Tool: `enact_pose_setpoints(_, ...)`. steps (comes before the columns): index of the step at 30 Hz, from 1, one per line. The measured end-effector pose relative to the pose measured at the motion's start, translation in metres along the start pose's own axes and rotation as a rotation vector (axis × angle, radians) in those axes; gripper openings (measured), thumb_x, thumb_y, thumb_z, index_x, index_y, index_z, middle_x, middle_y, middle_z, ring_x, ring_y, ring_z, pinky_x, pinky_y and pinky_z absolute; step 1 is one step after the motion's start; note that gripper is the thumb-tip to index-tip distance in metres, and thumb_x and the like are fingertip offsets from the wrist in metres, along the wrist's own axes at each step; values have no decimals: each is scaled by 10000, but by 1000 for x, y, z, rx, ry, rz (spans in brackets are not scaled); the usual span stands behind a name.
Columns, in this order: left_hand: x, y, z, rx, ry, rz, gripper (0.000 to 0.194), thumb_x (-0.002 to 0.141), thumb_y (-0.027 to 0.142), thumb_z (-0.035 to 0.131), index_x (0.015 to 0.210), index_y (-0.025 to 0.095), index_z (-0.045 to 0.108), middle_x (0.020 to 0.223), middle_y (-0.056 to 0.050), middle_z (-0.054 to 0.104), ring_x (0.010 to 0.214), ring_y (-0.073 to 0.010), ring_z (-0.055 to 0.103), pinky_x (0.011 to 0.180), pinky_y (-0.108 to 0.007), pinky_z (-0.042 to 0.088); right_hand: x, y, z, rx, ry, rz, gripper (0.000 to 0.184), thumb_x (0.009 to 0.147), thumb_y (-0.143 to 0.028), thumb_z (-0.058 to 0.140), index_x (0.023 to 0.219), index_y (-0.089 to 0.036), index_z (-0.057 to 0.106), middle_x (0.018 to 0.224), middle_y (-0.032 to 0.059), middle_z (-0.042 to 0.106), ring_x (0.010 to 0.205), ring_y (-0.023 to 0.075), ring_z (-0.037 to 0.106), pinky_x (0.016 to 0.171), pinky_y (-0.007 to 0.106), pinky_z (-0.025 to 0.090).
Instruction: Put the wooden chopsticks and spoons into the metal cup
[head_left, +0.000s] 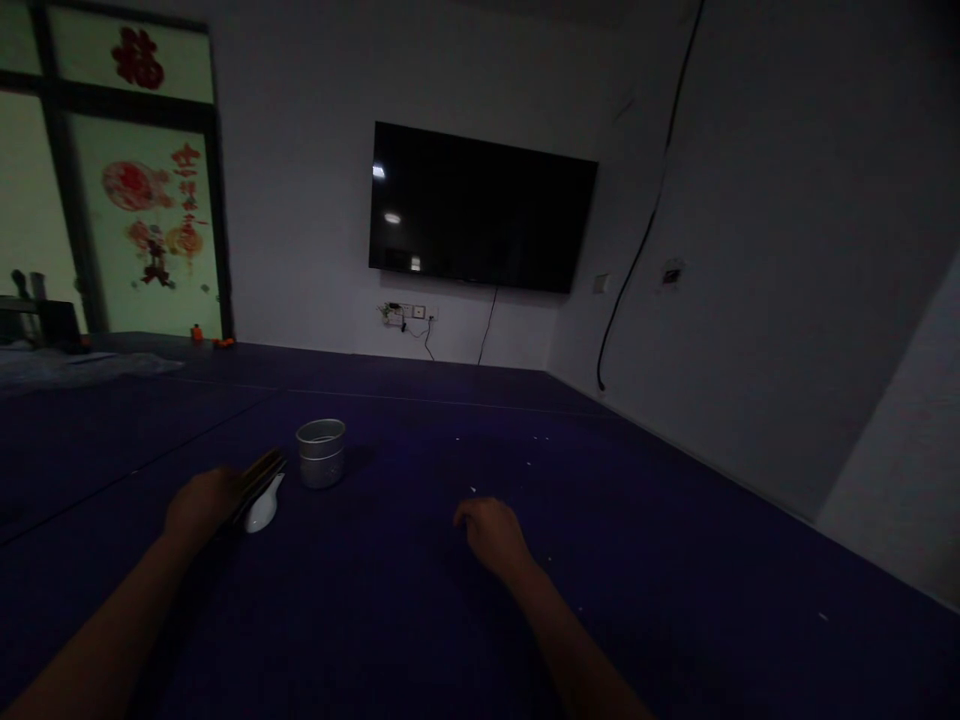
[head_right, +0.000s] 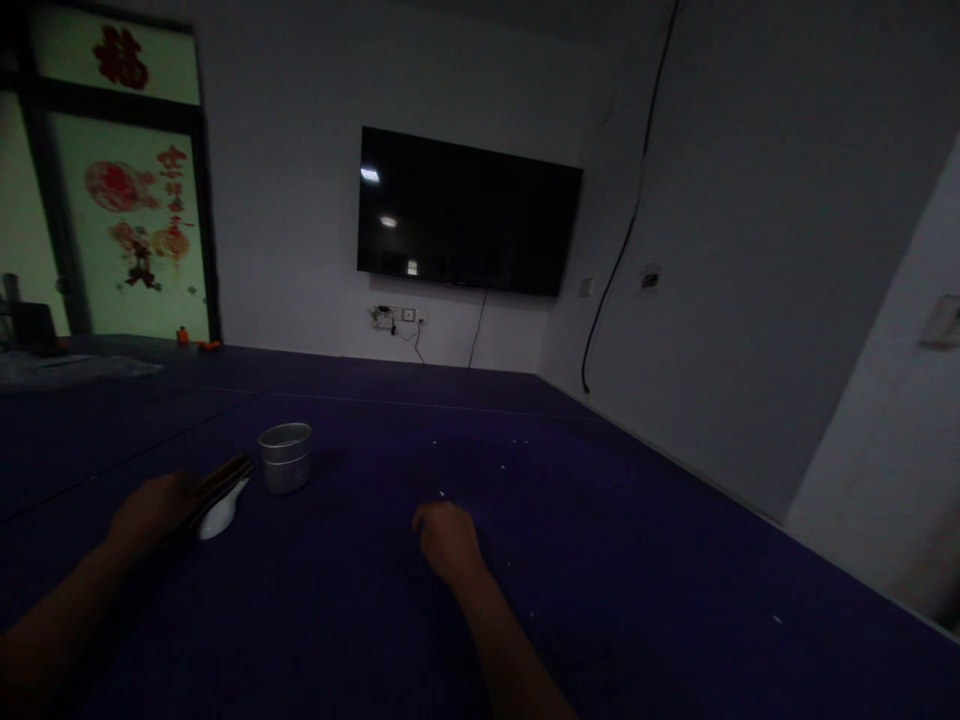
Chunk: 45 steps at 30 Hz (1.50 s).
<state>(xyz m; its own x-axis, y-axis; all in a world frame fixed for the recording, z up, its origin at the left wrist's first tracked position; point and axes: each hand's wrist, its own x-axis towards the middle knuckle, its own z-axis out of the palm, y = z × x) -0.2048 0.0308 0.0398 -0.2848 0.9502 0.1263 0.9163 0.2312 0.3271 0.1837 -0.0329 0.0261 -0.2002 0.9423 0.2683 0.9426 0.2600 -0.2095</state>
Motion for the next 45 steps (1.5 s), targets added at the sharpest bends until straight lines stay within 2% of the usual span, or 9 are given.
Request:
enact_pose_setpoints(3,-1,1,0,7,-30,1,418,822,441,350,797,140,639,832,-172,684,766,-287,654,567,-289,423,0,0,0,2,3,-10,367,752,-33,418,860,-226,711,916,25,717,890,151,642,793,222,413)
enact_pose_setpoints(7,-1,0,1,-5,-57,4,468,813,510,349,755,148,640,749,-160,682,731,-292,655,564,-294,423,1,0,0,8,-2,-15,368,756,-28,416,864,-220,711,921,26,718,886,153,646,783,220,415)
enact_pose_setpoints(13,2,-1,0,5,-68,21,367,800,413,397,742,154,651,772,-141,692,739,-267,663,564,-266,419,1,1,1,3,8,-6,361,765,-37,422,858,-231,713,913,22,718,871,153,647,769,220,416)
enact_pose_setpoints(19,4,-1,-2,-66,-147,-32,435,810,497,379,713,164,640,770,-117,698,739,-246,662,545,-241,418,1,1,1,15,6,-15,359,768,-39,420,862,-224,714,921,30,718,885,158,644,778,224,412)
enact_pose_setpoints(25,8,-4,5,-52,-91,-6,410,812,460,393,741,145,646,811,-136,695,734,-250,656,559,-256,423,1,2,1,11,4,-19,366,754,-33,425,859,-230,715,921,23,719,890,158,642,785,229,410)
enact_pose_setpoints(31,2,-2,-1,-124,-134,-52,425,813,460,395,730,134,654,675,-95,678,686,-239,642,540,-245,415,2,3,3,12,-12,-44,368,740,-24,423,848,-220,715,918,22,719,885,151,642,793,222,412)
enact_pose_setpoints(35,-6,2,-6,-113,-79,11,383,813,407,409,788,111,650,728,-97,680,721,-242,628,537,-236,397,2,3,3,9,-12,-50,359,744,-28,421,824,-215,717,901,20,719,866,154,644,786,226,415)
enact_pose_setpoints(37,-9,3,-8,-97,-89,17,376,819,392,414,819,98,648,739,-97,676,742,-247,624,542,-234,388,2,3,3,6,-10,-46,361,743,-27,421,822,-216,718,906,21,719,865,156,644,783,228,416)
enact_pose_setpoints(45,-9,7,-4,-13,-37,56,307,841,294,415,907,72,617,831,-124,678,753,-223,632,555,-208,368,2,2,2,6,5,-49,368,733,-24,427,820,-221,725,901,25,721,864,160,645,779,230,417)
